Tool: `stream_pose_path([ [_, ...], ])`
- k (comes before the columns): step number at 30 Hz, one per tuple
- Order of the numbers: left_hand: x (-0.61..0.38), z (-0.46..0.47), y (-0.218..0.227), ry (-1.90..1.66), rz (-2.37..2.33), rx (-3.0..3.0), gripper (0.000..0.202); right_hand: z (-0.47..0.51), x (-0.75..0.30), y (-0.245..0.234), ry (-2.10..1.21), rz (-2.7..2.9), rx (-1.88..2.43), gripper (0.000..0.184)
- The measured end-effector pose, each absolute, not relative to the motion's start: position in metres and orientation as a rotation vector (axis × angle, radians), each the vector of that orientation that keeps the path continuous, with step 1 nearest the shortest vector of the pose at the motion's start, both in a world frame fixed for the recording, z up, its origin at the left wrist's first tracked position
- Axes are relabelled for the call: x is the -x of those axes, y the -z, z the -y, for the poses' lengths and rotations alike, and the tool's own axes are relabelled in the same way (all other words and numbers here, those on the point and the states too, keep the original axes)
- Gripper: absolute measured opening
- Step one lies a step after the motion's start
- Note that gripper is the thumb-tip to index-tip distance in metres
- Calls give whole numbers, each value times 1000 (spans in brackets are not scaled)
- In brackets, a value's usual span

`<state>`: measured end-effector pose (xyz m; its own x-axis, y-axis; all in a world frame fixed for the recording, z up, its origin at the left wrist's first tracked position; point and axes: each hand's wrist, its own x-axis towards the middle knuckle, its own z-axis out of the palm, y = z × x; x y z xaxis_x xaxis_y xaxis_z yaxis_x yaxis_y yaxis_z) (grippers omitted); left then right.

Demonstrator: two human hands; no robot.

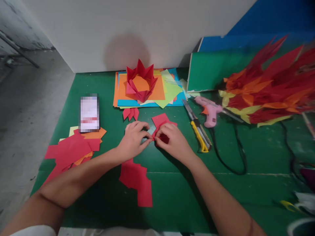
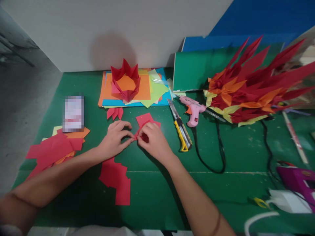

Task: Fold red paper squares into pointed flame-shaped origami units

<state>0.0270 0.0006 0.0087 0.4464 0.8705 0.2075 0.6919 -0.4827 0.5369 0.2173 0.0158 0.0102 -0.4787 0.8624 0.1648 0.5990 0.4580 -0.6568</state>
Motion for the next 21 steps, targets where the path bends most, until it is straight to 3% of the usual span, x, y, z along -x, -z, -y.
stream_pose_path([
  [14,-27,5,-19,-579,-1042,-2854,22,-16,-217,-8,-746,2229,1229,14],
  [21,-22,-2,-18,-581,-910,-2803,22,-17,-225,-12,-720,2248,1235,6],
])
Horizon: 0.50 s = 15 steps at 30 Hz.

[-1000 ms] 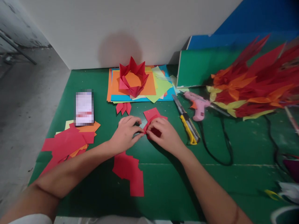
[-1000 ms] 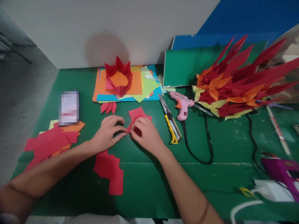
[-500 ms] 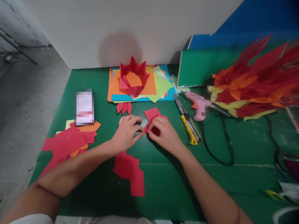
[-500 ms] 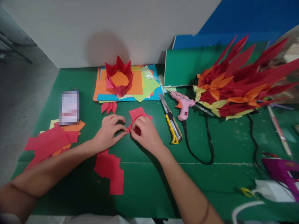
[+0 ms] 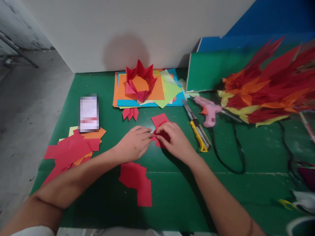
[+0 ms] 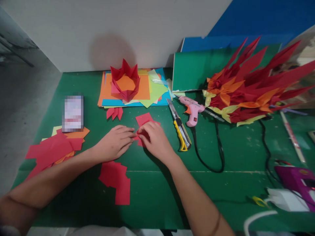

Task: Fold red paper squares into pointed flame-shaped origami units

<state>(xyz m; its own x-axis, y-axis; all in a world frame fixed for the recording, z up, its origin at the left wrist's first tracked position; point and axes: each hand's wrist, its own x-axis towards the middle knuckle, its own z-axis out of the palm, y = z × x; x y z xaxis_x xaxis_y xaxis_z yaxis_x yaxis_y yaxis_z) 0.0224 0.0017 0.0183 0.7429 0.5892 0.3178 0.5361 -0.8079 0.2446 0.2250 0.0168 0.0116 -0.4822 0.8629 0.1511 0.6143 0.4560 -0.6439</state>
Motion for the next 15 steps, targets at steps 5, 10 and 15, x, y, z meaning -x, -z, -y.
stream_pose_path([
  [5,-22,-2,-19,-614,-925,-2745,21,-20,-239,-12,-607,2290,1374,5],
  [10,-22,-2,-20,-613,-946,-2722,23,-15,-238,-13,-339,2429,1233,21],
  [15,-22,-3,-21,-602,-946,-2701,23,-12,-231,-15,-131,2551,1171,33],
])
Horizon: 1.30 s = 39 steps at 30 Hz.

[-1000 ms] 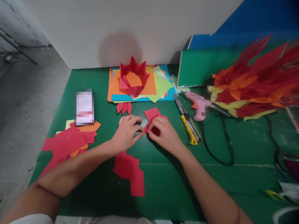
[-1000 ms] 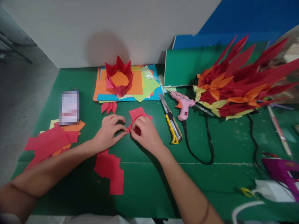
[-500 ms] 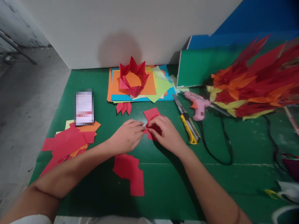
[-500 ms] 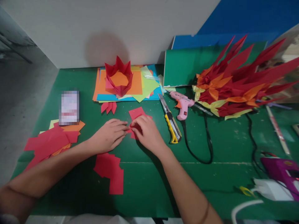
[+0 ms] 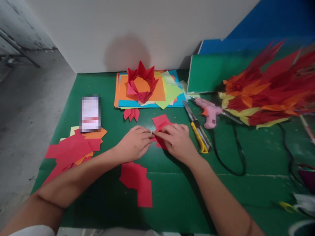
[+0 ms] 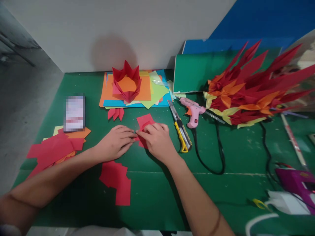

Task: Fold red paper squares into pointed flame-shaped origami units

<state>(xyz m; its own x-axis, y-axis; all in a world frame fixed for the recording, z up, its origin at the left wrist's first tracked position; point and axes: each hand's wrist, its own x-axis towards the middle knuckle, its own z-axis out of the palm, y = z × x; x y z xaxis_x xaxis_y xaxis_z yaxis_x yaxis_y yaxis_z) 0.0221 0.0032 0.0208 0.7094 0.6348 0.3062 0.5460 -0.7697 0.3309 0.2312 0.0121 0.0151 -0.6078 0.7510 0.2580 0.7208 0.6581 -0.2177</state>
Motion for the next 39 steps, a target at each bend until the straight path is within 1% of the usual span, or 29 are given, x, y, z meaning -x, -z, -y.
stream_pose_path([
  [4,-22,-3,-21,-604,-943,-2688,23,-17,-233,-13,34,2537,1336,36],
  [8,-21,-3,-20,-605,-945,-2678,24,-19,-238,-12,-3,2479,1399,41],
  [11,-21,-3,-19,-622,-936,-2674,25,-18,-242,-15,-81,2369,1348,42],
  [14,-19,-4,-19,-628,-896,-2678,24,-17,-245,-18,-156,2323,1213,36],
  [18,-17,-5,-17,-624,-839,-2690,23,-17,-245,-18,-279,2559,863,28],
  [20,-17,-6,-15,-642,-829,-2682,24,-17,-245,-17,-278,2646,780,27],
  [30,-16,-6,-13,-748,-842,-2594,22,-17,-241,-20,-252,2705,764,31],
  [39,-16,-7,-16,-771,-856,-2523,24,-14,-233,-20,-393,2698,764,33],
])
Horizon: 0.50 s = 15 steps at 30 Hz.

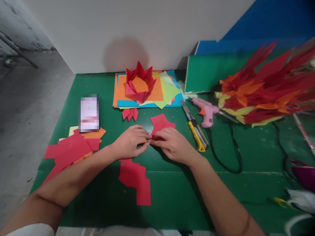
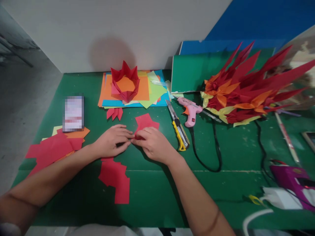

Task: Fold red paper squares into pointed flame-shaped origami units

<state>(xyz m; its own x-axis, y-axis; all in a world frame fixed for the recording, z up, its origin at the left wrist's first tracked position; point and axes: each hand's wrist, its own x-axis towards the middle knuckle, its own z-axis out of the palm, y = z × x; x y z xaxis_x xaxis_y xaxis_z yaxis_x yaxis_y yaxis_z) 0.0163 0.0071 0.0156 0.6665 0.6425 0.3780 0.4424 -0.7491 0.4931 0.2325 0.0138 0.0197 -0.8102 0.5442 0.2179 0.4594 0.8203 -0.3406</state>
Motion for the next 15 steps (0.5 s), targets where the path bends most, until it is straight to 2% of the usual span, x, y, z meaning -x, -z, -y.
stream_pose_path([
  [15,-15,-8,-19,-571,-847,-2610,24,-28,-261,-17,-272,2610,987,33],
])
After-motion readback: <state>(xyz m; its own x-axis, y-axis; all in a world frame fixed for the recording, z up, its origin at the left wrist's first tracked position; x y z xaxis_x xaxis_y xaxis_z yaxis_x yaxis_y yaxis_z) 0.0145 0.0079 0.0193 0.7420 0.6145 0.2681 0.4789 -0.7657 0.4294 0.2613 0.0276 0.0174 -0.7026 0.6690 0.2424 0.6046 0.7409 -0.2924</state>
